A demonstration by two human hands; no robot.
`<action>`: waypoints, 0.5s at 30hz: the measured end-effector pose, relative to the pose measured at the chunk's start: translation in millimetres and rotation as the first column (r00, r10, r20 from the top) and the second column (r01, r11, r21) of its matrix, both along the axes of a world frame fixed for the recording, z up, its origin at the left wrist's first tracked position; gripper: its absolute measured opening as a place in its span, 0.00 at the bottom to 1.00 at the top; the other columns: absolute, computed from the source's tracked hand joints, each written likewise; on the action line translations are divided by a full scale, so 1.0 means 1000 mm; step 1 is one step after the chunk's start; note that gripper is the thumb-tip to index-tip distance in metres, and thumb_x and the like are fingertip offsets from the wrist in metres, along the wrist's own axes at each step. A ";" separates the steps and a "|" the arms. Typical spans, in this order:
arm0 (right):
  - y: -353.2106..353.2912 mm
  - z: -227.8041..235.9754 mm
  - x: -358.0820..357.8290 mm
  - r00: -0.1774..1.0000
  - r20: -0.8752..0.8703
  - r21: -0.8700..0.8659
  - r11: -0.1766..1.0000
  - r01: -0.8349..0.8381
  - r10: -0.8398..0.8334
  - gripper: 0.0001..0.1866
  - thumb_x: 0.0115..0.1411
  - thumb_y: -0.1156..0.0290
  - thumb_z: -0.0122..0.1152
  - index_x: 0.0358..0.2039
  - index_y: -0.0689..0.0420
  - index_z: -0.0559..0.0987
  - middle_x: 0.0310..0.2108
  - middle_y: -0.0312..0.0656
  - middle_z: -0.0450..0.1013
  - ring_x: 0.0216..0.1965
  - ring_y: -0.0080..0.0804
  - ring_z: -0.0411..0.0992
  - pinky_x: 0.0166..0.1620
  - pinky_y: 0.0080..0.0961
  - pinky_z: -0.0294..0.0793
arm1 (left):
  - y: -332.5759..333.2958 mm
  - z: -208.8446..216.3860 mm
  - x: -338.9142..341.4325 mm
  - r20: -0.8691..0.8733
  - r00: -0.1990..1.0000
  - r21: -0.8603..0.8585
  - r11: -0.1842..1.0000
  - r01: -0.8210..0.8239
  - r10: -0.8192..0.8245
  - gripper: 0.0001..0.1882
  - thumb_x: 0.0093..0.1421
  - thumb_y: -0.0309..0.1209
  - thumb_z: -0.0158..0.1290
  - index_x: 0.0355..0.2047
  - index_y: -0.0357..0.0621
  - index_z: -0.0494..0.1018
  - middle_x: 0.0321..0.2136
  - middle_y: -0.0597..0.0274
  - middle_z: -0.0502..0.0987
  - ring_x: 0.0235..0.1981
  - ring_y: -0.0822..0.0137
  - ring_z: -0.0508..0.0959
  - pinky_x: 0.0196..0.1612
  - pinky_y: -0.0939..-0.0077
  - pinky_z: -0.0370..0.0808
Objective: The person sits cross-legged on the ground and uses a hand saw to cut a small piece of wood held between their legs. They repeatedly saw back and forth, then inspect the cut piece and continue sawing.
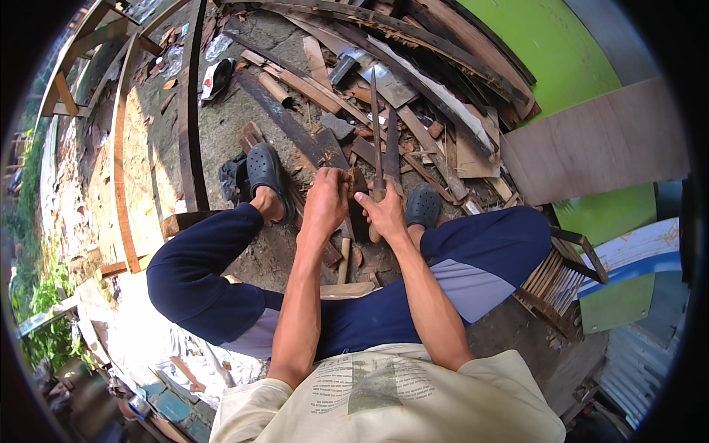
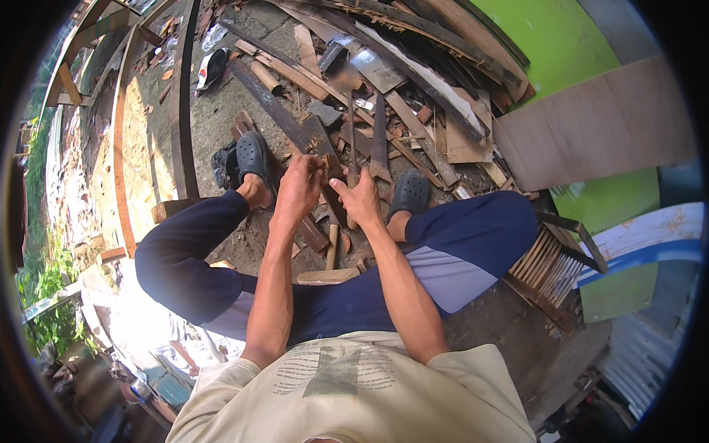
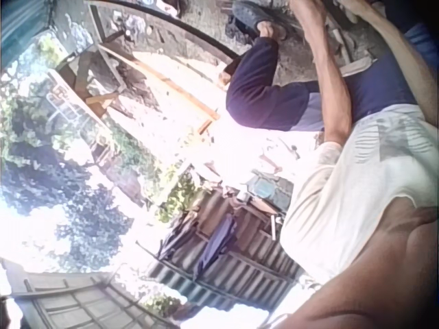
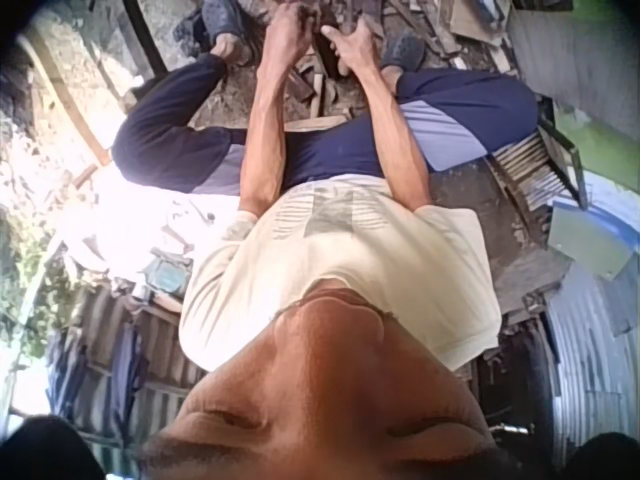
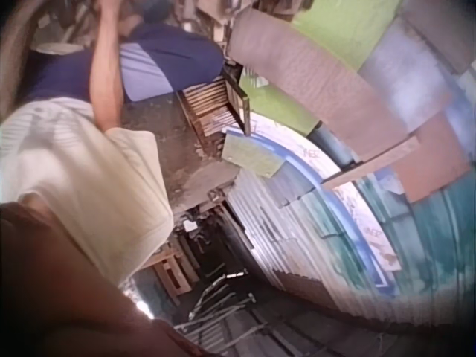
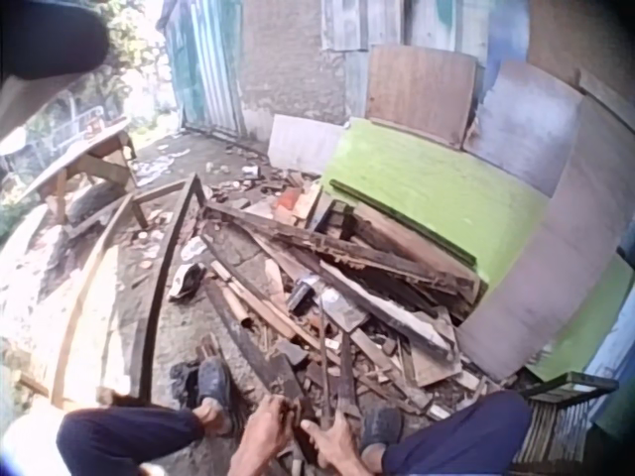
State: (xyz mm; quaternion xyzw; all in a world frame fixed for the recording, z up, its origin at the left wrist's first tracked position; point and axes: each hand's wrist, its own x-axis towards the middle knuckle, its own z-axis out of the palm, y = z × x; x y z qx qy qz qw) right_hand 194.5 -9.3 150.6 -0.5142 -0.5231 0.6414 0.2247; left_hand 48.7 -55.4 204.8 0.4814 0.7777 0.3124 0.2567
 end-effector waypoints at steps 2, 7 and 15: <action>0.000 0.001 0.000 1.000 0.001 0.000 1.000 -0.002 0.002 0.24 0.60 0.66 0.71 0.49 0.64 0.71 0.24 0.37 0.73 0.21 0.21 0.73 0.21 0.20 0.72 | -0.002 -0.004 0.002 -0.040 0.999 0.016 1.000 0.009 -0.009 0.10 0.65 0.26 0.51 0.44 0.34 0.72 0.43 0.42 0.74 0.43 0.39 0.78 0.45 0.51 0.76; -0.001 0.005 -0.002 1.000 0.018 -0.010 1.000 0.010 -0.009 0.23 0.60 0.66 0.71 0.49 0.64 0.71 0.24 0.37 0.74 0.21 0.22 0.73 0.21 0.20 0.72 | -0.002 -0.002 0.009 -0.045 0.999 -0.016 1.000 -0.012 0.011 0.10 0.67 0.26 0.49 0.46 0.35 0.69 0.44 0.40 0.73 0.43 0.38 0.77 0.45 0.51 0.75; -0.001 0.002 -0.001 1.000 0.026 -0.025 1.000 -0.004 0.004 0.23 0.61 0.65 0.70 0.49 0.63 0.71 0.26 0.36 0.74 0.21 0.21 0.73 0.21 0.20 0.72 | -0.002 -0.006 0.010 -0.110 0.994 0.029 0.999 -0.025 0.028 0.10 0.68 0.29 0.48 0.45 0.35 0.70 0.41 0.41 0.74 0.40 0.39 0.78 0.42 0.50 0.76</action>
